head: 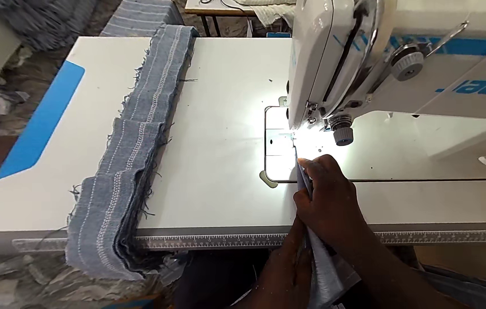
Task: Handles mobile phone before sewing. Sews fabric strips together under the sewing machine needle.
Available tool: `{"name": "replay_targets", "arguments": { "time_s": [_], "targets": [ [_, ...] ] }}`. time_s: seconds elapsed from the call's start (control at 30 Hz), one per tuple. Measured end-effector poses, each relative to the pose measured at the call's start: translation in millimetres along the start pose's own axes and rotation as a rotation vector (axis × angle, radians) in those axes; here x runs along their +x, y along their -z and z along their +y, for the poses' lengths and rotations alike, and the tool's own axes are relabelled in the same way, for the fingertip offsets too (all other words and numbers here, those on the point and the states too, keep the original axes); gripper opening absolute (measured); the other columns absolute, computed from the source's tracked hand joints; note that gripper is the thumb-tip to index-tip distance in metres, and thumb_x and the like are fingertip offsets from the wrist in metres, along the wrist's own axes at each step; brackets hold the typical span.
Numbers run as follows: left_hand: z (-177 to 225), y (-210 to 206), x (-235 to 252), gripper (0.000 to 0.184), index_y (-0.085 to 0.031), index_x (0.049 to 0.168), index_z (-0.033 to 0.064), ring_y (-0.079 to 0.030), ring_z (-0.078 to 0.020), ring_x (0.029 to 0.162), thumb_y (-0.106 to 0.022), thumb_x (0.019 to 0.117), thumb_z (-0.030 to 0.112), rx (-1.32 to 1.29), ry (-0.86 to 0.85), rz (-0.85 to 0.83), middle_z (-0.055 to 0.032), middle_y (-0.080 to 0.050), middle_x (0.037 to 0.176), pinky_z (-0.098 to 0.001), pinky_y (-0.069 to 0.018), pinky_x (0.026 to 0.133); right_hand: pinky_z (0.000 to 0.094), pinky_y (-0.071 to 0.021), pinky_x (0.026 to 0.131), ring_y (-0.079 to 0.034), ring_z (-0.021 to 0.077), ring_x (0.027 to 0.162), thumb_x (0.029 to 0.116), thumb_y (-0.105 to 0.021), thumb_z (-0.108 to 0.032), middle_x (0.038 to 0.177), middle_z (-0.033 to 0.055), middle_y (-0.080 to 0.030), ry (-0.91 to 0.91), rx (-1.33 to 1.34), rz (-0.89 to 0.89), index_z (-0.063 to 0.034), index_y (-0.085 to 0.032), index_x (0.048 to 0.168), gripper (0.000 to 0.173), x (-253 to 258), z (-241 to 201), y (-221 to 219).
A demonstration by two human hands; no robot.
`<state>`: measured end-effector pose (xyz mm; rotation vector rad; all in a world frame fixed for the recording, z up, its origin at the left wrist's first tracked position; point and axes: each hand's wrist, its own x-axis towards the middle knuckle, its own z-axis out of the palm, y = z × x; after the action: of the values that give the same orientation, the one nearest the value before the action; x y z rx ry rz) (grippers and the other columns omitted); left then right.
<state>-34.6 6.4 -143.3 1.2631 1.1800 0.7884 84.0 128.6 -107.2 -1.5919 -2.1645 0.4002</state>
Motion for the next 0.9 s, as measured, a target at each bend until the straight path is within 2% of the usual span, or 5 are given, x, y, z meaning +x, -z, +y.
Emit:
{"name": "replay_targets", "arguments": {
  "time_s": [0.27, 0.37, 0.5, 0.67, 0.9],
  "targets": [
    [2.7, 0.7, 1.3, 0.062, -0.018, 0.164, 0.0086, -0.068, -0.0076, 0.111, -0.046, 0.109, 0.016, -0.026, 0.021, -0.011, -0.0074, -0.065, 0.135, -0.0277, -0.0569, 0.098, 0.0336, -0.0545, 0.067, -0.062, 0.0194, 0.087, 0.0832, -0.07, -0.009, 0.112, 0.0094, -0.059, 0.007, -0.007, 0.006, -0.0058, -0.067, 0.133, 0.05, 0.7, 0.2, -0.2],
    [7.3, -0.7, 0.4, 0.061, -0.019, 0.163, 0.0072, -0.069, -0.0067, 0.092, -0.044, 0.1071, 0.012, -0.01, 0.052, 0.022, -0.0074, -0.069, 0.118, -0.0275, -0.0595, 0.086, 0.0335, -0.0543, 0.066, -0.062, 0.0186, 0.085, 0.0833, -0.07, -0.009, 0.111, 0.0091, -0.059, 0.006, -0.004, 0.013, -0.0061, -0.067, 0.133, 0.049, 0.8, 0.0, -0.7],
    [3.2, 0.9, 1.1, 0.064, -0.016, 0.164, 0.0066, -0.066, -0.0065, 0.114, -0.046, 0.1075, 0.014, 0.016, 0.02, 0.0, -0.0097, -0.064, 0.135, -0.0268, -0.0543, 0.101, 0.0343, -0.0548, 0.066, -0.063, 0.0192, 0.085, 0.0832, -0.071, -0.009, 0.111, 0.0095, -0.059, -0.002, -0.002, 0.002, -0.006, -0.067, 0.133, 0.05, 1.4, -0.3, 0.5],
    [3.1, 0.2, -0.2, 0.062, -0.02, 0.162, 0.0049, -0.07, -0.008, 0.087, -0.045, 0.1067, 0.014, 0.027, 0.021, 0.018, -0.0079, -0.07, 0.11, -0.0294, -0.0609, 0.081, 0.0336, -0.0543, 0.066, -0.062, 0.0186, 0.085, 0.0827, -0.071, -0.009, 0.111, 0.0087, -0.059, 0.005, -0.007, 0.008, -0.0062, -0.067, 0.133, 0.05, 1.2, 0.1, -0.5],
    [-0.9, -0.8, 0.6, 0.06, -0.022, 0.162, 0.0065, -0.07, -0.0071, 0.102, -0.046, 0.1078, 0.014, 0.04, -0.01, 0.035, -0.0082, -0.07, 0.122, -0.0273, -0.058, 0.093, 0.0327, -0.0541, 0.064, -0.062, 0.0179, 0.083, 0.0833, -0.071, -0.009, 0.11, 0.0088, -0.059, 0.012, -0.01, 0.015, -0.0058, -0.067, 0.132, 0.049, 0.9, 0.7, -1.0]
  ]
}}
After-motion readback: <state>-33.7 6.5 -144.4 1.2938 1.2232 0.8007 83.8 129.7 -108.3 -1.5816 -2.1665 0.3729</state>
